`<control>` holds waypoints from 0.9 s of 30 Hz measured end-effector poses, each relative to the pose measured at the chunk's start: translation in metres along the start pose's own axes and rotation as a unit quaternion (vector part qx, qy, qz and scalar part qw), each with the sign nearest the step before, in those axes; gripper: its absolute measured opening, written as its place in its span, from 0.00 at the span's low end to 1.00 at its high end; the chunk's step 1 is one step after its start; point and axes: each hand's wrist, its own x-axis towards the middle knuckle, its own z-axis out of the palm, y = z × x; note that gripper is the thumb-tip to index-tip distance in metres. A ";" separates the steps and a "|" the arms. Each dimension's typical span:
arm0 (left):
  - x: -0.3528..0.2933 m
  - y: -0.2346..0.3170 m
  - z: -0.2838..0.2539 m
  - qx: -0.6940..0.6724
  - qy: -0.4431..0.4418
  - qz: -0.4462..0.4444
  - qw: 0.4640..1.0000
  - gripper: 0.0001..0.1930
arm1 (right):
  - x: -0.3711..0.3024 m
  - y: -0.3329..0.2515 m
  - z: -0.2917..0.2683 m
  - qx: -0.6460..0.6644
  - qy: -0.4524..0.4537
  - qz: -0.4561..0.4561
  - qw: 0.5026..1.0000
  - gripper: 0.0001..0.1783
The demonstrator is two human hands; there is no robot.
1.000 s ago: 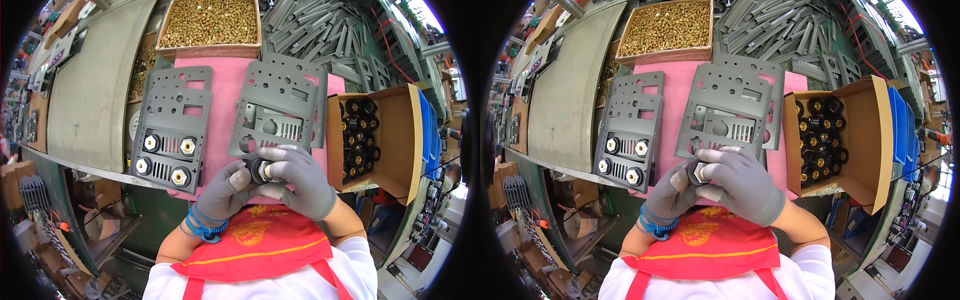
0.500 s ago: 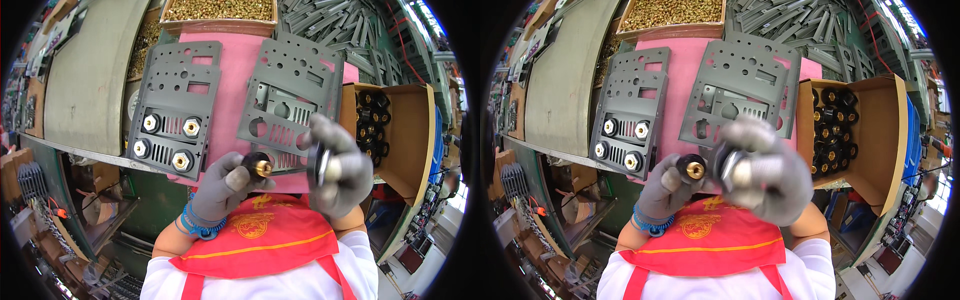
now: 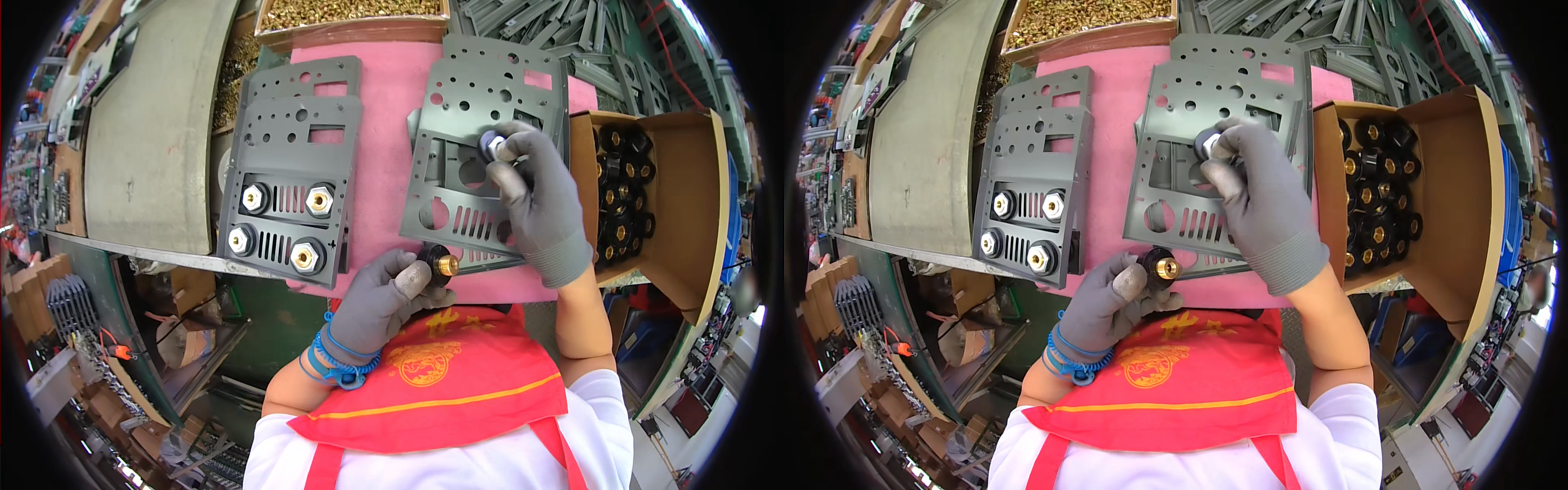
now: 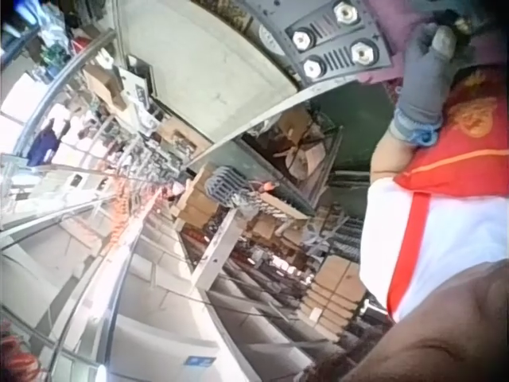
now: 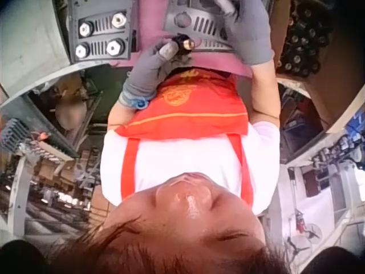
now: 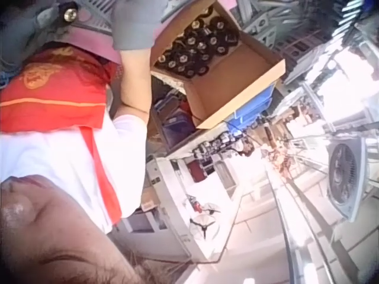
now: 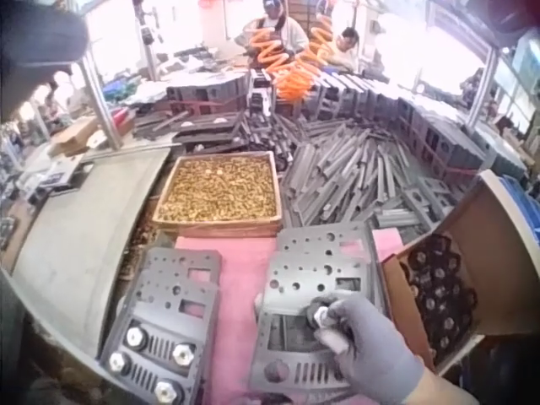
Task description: Assembling components onto metal panels by inserting and securing gold-colored parts.
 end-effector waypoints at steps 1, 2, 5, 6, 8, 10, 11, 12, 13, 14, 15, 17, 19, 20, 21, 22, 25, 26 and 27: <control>-0.002 0.001 0.002 0.007 0.016 -0.016 1.000 0.16 | 0.000 -0.003 -0.002 -0.026 0.011 -0.037 0.999 0.13; -0.004 -0.001 0.000 0.007 0.018 -0.019 1.000 0.16 | -0.003 0.000 -0.002 -0.024 0.011 -0.034 0.999 0.13; -0.012 0.006 -0.007 0.254 -0.008 -0.048 0.966 0.11 | -0.018 0.006 -0.001 -0.203 0.004 -0.133 0.970 0.13; -0.016 0.004 -0.010 0.252 -0.008 -0.051 0.966 0.11 | -0.027 0.005 -0.002 -0.202 0.003 -0.130 0.971 0.13; -0.023 -0.001 -0.017 0.217 -0.043 -0.073 0.972 0.10 | -0.041 0.005 -0.004 -0.257 0.027 -0.121 0.958 0.14; -0.026 -0.002 -0.022 0.213 -0.019 -0.078 0.974 0.09 | -0.050 0.007 -0.007 -0.264 0.027 -0.114 0.957 0.15; -0.025 -0.003 -0.022 0.195 -0.001 -0.057 0.979 0.09 | -0.053 0.008 -0.008 -0.283 0.011 -0.103 0.953 0.16; -0.023 -0.004 -0.022 0.178 0.017 -0.036 0.983 0.09 | -0.056 0.009 -0.009 -0.302 -0.005 -0.092 0.949 0.16; -0.022 -0.004 -0.024 0.168 0.017 -0.046 0.985 0.10 | -0.057 0.010 -0.008 -0.302 -0.005 -0.089 0.949 0.16; -0.020 -0.004 -0.023 0.169 0.017 -0.049 0.984 0.10 | -0.056 0.011 -0.004 -0.298 -0.006 -0.096 0.950 0.16; -0.018 -0.005 -0.020 0.148 0.017 -0.054 0.987 0.11 | -0.055 0.012 -0.002 -0.295 -0.008 -0.104 0.950 0.17; -0.019 -0.007 -0.019 0.129 0.017 -0.061 0.990 0.11 | -0.052 0.012 0.003 -0.281 -0.026 -0.084 0.956 0.16; -0.020 -0.009 -0.024 0.145 0.004 -0.046 0.988 0.12 | -0.045 0.020 0.004 -0.240 -0.025 -0.075 0.967 0.13; -0.020 -0.009 -0.025 0.146 0.005 -0.047 0.988 0.12 | -0.041 0.022 -0.001 -0.239 -0.024 -0.074 0.968 0.13; -0.021 -0.010 -0.026 0.154 0.001 -0.050 0.987 0.14 | -0.037 0.023 -0.008 -0.180 -0.027 -0.081 0.980 0.13; -0.021 -0.010 -0.027 0.161 -0.004 -0.054 0.986 0.16 | -0.034 0.020 -0.013 -0.120 -0.030 -0.087 0.989 0.12; -0.014 -0.009 -0.018 0.024 -0.071 -0.045 0.996 0.26 | -0.032 0.001 -0.023 -0.040 -0.058 -0.079 0.994 0.13; -0.010 -0.007 -0.013 0.023 -0.069 -0.043 0.996 0.26 | -0.034 -0.003 -0.024 -0.008 -0.087 -0.071 0.994 0.14; -0.003 -0.003 -0.006 0.034 -0.087 -0.018 0.995 0.31 | -0.034 -0.004 -0.024 -0.021 -0.105 -0.104 0.989 0.14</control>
